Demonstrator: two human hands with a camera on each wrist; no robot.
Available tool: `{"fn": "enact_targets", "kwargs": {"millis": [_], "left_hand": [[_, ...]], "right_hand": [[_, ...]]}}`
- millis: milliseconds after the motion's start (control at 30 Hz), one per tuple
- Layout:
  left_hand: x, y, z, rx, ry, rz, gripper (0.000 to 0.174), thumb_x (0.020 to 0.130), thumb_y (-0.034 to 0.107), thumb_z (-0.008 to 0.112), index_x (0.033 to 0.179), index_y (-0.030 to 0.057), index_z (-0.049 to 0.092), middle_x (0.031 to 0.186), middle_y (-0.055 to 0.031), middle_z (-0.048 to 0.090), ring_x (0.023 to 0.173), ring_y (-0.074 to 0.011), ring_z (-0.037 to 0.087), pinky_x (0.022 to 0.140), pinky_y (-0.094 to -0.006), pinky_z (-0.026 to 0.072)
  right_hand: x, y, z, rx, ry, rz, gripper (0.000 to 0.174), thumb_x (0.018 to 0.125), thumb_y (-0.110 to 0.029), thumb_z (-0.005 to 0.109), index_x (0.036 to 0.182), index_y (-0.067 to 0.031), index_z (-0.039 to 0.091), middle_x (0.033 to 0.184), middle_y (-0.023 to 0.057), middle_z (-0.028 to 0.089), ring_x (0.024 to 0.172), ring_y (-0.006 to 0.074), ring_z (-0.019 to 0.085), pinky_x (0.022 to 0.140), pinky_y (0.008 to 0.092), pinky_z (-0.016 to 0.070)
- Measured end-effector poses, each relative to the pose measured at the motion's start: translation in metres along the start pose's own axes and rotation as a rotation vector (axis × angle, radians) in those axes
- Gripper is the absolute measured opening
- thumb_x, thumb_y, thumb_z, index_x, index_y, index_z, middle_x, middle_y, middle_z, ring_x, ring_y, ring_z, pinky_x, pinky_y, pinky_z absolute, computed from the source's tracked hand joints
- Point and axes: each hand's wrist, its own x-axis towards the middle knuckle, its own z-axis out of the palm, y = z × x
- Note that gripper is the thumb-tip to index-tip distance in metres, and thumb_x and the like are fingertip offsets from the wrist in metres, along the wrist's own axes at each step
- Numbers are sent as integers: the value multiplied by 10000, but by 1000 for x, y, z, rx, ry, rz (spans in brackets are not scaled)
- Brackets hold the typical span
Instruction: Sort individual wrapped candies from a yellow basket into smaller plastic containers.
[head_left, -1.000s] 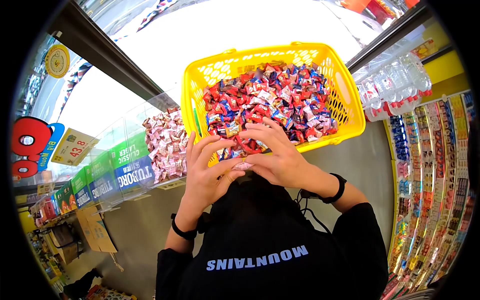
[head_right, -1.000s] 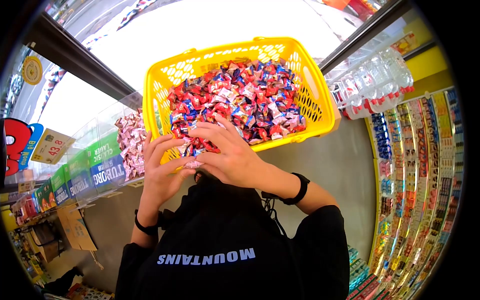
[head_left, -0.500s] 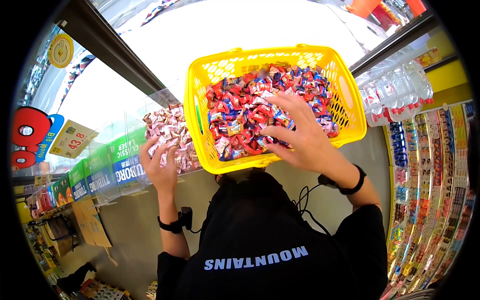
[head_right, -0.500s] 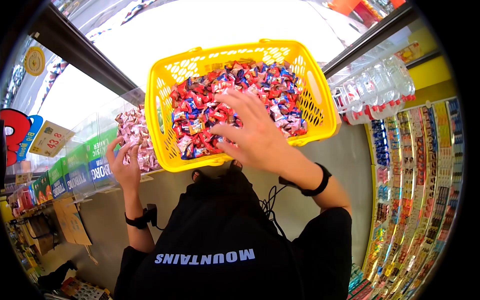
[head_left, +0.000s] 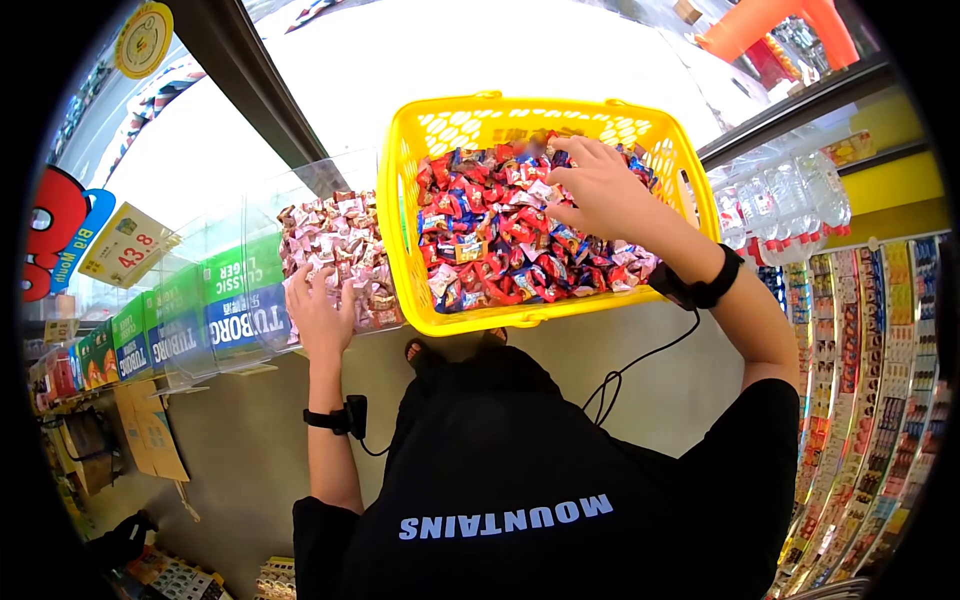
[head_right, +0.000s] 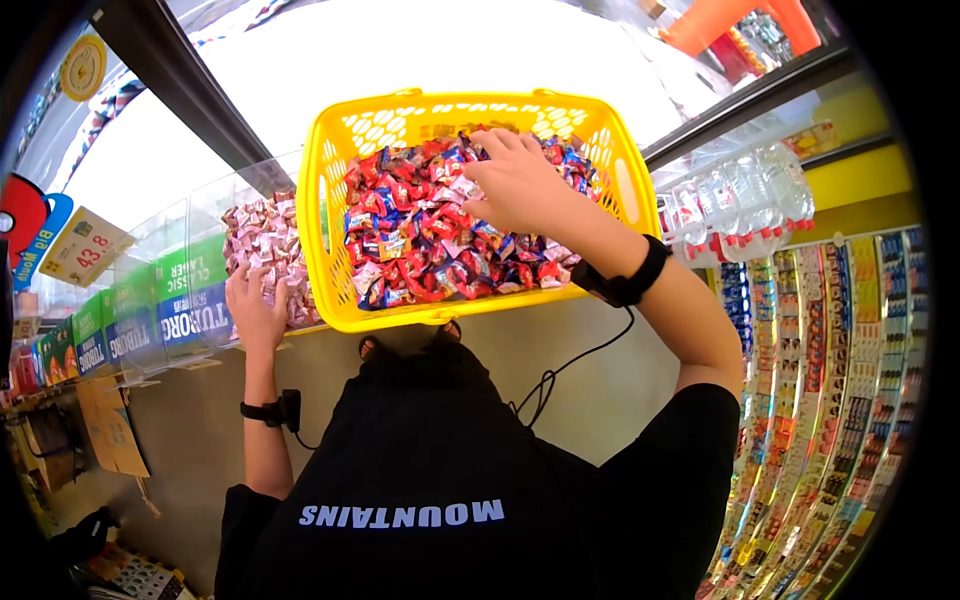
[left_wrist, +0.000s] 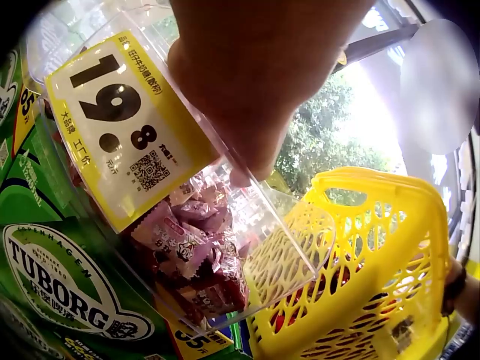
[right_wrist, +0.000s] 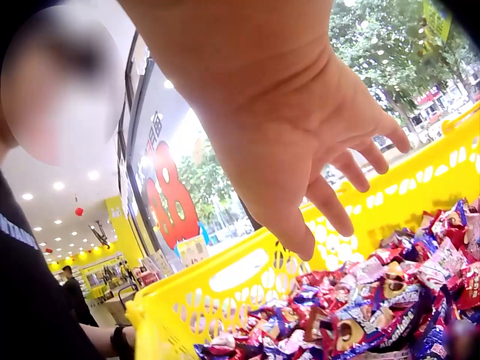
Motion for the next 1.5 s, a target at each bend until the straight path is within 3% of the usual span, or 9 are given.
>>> {"fn": "enact_targets", "kwargs": {"millis": [133,433,533,733,867,1000,1200,1233,1500], "left_hand": [[2,3,-1,-22,33,-26,350,911,252,817,1205,84,727,1405,-195,609,1331,-424,550,1159,-549,413],[0,4,-2,-14,48,-25,341,905,242,818,1195,87,730,1399,-194,613,1331,-418,556,1151,-541,424],[2,3,-1,-20,34,-31,343,902,237,821,1198,89,731,1412,-190,610,1343,-415,548,1161,-538,417],[25,20,-31,-144,78,74,363,889,210,831,1224,106,738,1441,-164,607,1382,-394,532,1211,-551,371],[58,73,-88,-259,155,245,352,851,230,840,1178,136,749,1454,-120,606,1407,-371,521,1257,-604,299],[79,131,-135,-398,-12,497,415,792,335,898,1151,176,766,1410,-103,632,1425,-357,520,1274,-650,261],[65,162,-117,-451,52,692,291,765,345,925,996,224,795,1217,56,725,1302,-246,638,1264,-669,307],[61,168,-118,-459,86,654,206,786,265,900,966,243,804,1172,96,740,1259,-203,660,1248,-650,351],[46,160,-114,-501,101,667,224,812,311,900,1012,253,818,1208,52,756,1250,-230,652,1245,-604,363]], "right_hand": [[17,0,11,-162,-227,144,365,879,-417,822,1036,-87,816,1550,199,561,1436,431,504,1200,537,399],[26,10,23,-58,-243,126,226,817,-324,858,838,-107,799,1439,133,646,1329,356,607,1158,490,440],[21,5,10,9,-180,93,191,833,-281,851,846,-104,782,1435,139,647,1347,369,599,1168,481,438],[-3,-52,-37,131,322,-130,187,854,-263,825,845,-93,747,1396,154,646,1338,348,596,1176,578,408],[-21,-98,-53,117,384,-185,225,857,-283,827,870,-89,714,1395,150,645,1372,337,581,1212,595,376],[-30,-126,-39,92,471,-227,171,873,-221,787,941,-77,726,1406,149,651,1393,334,584,1223,636,360],[-39,-140,-16,192,537,-198,232,829,-181,820,1013,-60,746,1409,143,661,1394,335,601,1223,625,381],[-40,-140,-13,205,553,-178,258,813,-171,837,1029,-66,745,1413,136,660,1387,334,606,1226,616,382],[-46,-141,-1,213,517,-188,117,876,-128,757,980,-73,765,1426,123,671,1363,313,621,1196,613,415]]}}
